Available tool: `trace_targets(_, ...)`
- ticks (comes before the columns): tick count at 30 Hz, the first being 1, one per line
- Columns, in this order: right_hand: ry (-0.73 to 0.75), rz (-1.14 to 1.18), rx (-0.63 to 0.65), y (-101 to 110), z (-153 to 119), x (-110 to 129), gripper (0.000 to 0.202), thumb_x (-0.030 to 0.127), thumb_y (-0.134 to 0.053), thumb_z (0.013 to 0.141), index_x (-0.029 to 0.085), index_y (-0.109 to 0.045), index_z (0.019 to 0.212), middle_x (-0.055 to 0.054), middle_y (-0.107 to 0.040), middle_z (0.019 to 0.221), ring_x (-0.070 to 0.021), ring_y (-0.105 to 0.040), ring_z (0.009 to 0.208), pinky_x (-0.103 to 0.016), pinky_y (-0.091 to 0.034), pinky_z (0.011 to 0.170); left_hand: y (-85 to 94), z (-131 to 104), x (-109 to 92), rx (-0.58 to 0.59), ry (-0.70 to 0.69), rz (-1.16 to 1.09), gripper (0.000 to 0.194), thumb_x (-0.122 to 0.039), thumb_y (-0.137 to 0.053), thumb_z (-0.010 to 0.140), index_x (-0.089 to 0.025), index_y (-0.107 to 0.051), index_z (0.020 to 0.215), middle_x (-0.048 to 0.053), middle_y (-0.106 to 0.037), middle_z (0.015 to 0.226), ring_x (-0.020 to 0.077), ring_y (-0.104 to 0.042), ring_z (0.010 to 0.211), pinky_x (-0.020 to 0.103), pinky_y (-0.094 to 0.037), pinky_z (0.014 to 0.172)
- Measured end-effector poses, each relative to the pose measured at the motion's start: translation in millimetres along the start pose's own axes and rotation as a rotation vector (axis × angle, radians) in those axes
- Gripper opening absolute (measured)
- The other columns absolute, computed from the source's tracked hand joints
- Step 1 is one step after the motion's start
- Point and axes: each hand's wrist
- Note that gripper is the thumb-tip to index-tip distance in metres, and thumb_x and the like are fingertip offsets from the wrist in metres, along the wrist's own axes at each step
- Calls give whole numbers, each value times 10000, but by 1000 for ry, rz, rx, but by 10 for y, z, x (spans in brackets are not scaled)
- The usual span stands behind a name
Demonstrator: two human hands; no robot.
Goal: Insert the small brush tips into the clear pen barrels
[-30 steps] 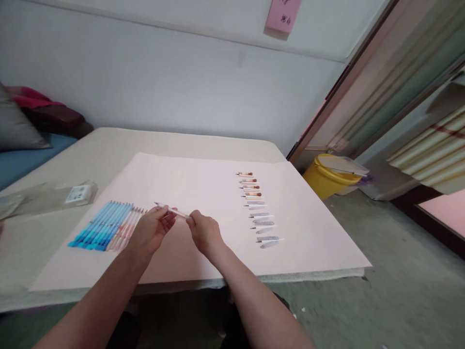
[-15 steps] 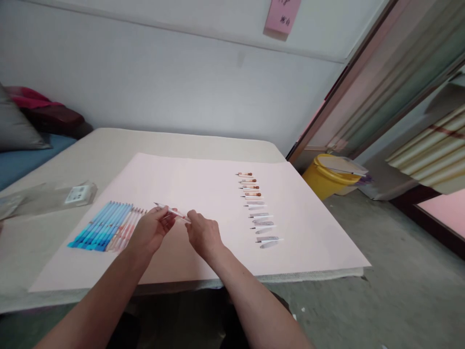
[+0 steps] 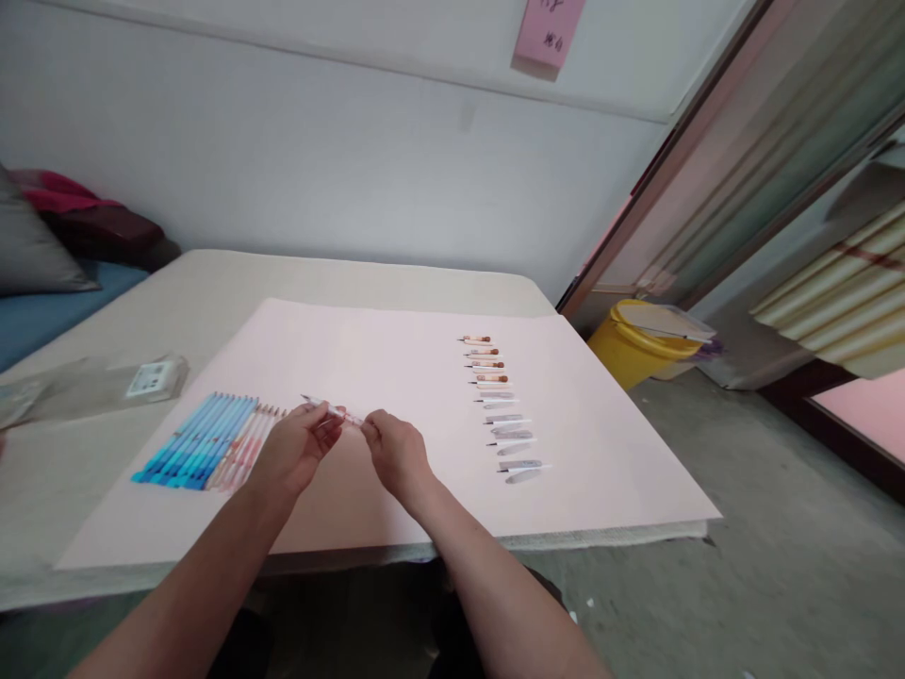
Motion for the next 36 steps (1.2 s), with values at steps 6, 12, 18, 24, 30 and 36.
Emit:
trace_targets(6,-160,441,139,-37,51,-70,239,314,-320,894,186,-521,880,21,-576,623,-80,-490,419,-197,-340,447,-5,-2,-2,11,16,0,107,-170,-641,707,-122,-553,745,83,-632,795,102,-585,633,211,-467,558)
trace_targets(12,-3,-101,-67,-13,-14,-5,261,323,-552,793,231,-497,1031,-15,-628,893,-138,-574,691,-244,-368,620,-9,-2,-16,-12,0,-12,104,-165,-640,710,-123,-549,736,78,-629,785,96,-581,617,205,-469,548)
trace_targets(18,3,-287,-8,-21,-25,41,98,293,-466,854,218,-504,906,-13,-628,833,-149,-570,716,-233,-317,589,-5,1,-4,-1,8,-21,99,-161,-642,708,-122,-556,739,88,-637,801,107,-597,635,209,-479,548)
trace_targets(24,7,-196,37,-21,-5,-20,217,363,-378,906,226,-534,841,7,-618,753,-123,-543,653,-216,-304,561,-5,-7,-15,8,7,-30,85,-151,-632,716,-122,-555,734,84,-637,795,108,-601,635,210,-486,548)
trace_targets(30,49,-259,-10,-21,-50,3,248,269,-522,814,249,-472,1055,-9,-610,973,-156,-572,831,-246,-357,670,-28,-25,-35,-12,7,-18,82,-152,-628,723,-126,-556,754,93,-638,827,111,-605,658,207,-491,552)
trace_targets(36,41,-363,29,24,-59,68,142,238,-451,848,242,-480,986,-9,-617,944,-160,-581,810,-249,-331,614,-21,-13,-23,-6,5,-23,94,-155,-635,714,-128,-548,738,93,-636,824,119,-607,658,220,-496,556)
Point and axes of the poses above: each hand's wrist, its own z-axis towards the middle knuckle, its own y-axis out of the back of the hand, x = y × z
